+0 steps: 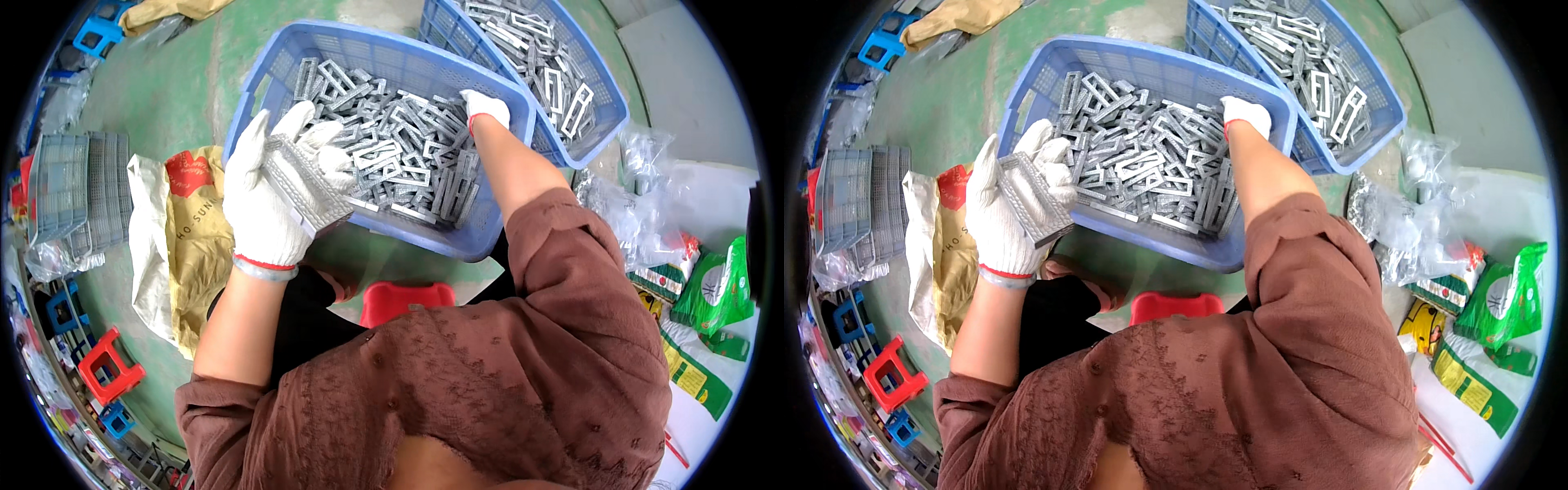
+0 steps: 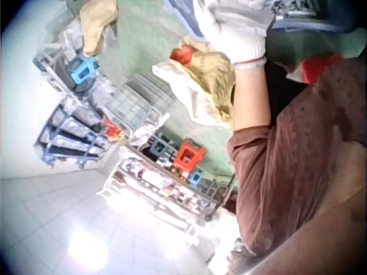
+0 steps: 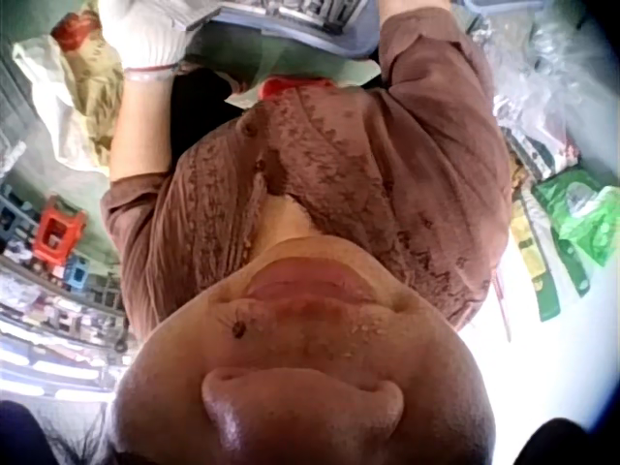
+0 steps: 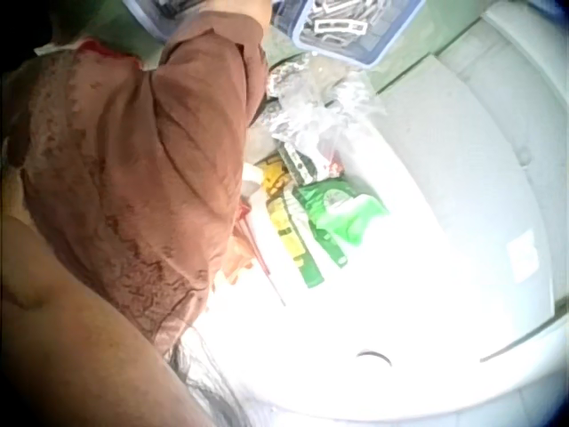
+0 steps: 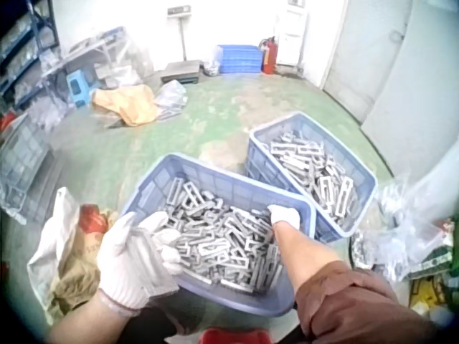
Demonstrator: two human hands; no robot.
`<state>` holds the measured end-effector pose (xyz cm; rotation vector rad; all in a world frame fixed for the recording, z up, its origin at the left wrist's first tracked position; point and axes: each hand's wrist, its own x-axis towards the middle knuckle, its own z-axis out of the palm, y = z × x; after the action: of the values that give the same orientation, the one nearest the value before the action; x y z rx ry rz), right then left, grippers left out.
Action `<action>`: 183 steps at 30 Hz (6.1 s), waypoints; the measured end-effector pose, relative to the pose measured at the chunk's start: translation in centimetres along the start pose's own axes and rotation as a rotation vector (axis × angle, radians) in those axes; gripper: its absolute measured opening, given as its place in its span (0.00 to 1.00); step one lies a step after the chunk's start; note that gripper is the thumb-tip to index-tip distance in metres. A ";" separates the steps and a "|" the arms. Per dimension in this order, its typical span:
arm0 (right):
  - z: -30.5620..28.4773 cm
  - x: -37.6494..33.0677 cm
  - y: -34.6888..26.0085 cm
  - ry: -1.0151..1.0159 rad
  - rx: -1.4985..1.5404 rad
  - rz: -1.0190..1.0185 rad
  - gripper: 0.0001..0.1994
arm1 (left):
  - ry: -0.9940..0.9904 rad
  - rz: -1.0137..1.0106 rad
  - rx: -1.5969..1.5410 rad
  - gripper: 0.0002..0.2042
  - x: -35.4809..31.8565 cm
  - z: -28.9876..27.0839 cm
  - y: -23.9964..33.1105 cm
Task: The person sits on a low stool and sorts small rectangular metal parts from a blue basket into a white sack. They repeatedly pick up handfuls of parts, inspect them, and transfer them into the sack.
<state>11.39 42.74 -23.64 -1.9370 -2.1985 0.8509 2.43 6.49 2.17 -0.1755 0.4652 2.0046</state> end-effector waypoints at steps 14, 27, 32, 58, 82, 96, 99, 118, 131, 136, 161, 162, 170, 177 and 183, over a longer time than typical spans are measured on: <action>-13.3 -17.5 -9.0 -0.631 0.685 -0.558 0.21 | 0.234 0.046 0.254 0.10 1.1 -3.9 0.5; -18.2 -25.3 -8.6 -1.189 1.009 -0.375 0.20 | -0.064 0.051 0.241 0.14 -2.3 -0.7 -1.2; -19.2 -25.3 -8.5 -1.114 0.829 -0.456 0.25 | -0.107 0.045 0.247 0.18 -2.2 -1.4 -0.9; -19.2 -26.4 -8.3 -1.443 1.077 -0.059 0.28 | -0.046 0.181 0.305 0.17 -2.3 1.1 -1.9; -6.5 -6.4 -2.1 -0.308 -0.621 -0.429 0.20 | -0.061 0.141 0.182 0.16 -0.6 -1.9 0.2; -1.9 -4.7 -4.0 -0.121 -0.769 -0.554 0.15 | 0.106 0.196 0.295 0.20 -0.6 -1.4 0.0; -1.6 -3.3 -4.2 -0.147 -0.799 -0.553 0.14 | 0.152 0.190 0.206 0.19 -0.4 -1.5 -0.3; -11.5 -9.3 -8.4 -0.369 -0.435 -0.838 0.17 | 0.200 0.157 0.189 0.10 0.1 -2.5 0.1; -21.4 -25.7 -10.9 -0.890 0.905 -0.738 0.12 | -0.097 -0.035 0.141 0.18 -3.3 -0.4 -0.1; -22.4 -26.9 -9.6 -0.938 0.918 -0.801 0.11 | -0.126 -0.043 0.182 0.19 -4.1 -0.8 -1.0; -20.5 -27.8 -8.7 -0.807 1.083 -0.916 0.25 | -0.007 0.146 0.101 0.19 -3.3 0.3 -2.0; -20.3 -28.0 -8.7 -0.754 1.065 -0.946 0.25 | -0.011 0.129 0.081 0.20 -3.3 0.6 -2.3; -20.4 -30.3 -8.6 -0.263 0.281 -1.582 0.28 | -0.100 0.176 0.006 0.17 -2.6 0.5 -2.5; -21.3 -31.9 -9.1 -0.318 -0.004 -1.805 0.26 | -0.185 0.161 0.125 0.14 -2.4 -0.9 -3.1; -23.9 -32.7 -9.6 -0.545 0.088 -1.742 0.37 | -0.204 0.221 0.063 0.11 -4.8 0.7 0.6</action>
<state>19.10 19.89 10.27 0.6637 -2.7273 0.9308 4.13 2.59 4.50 0.1238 0.4314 2.1919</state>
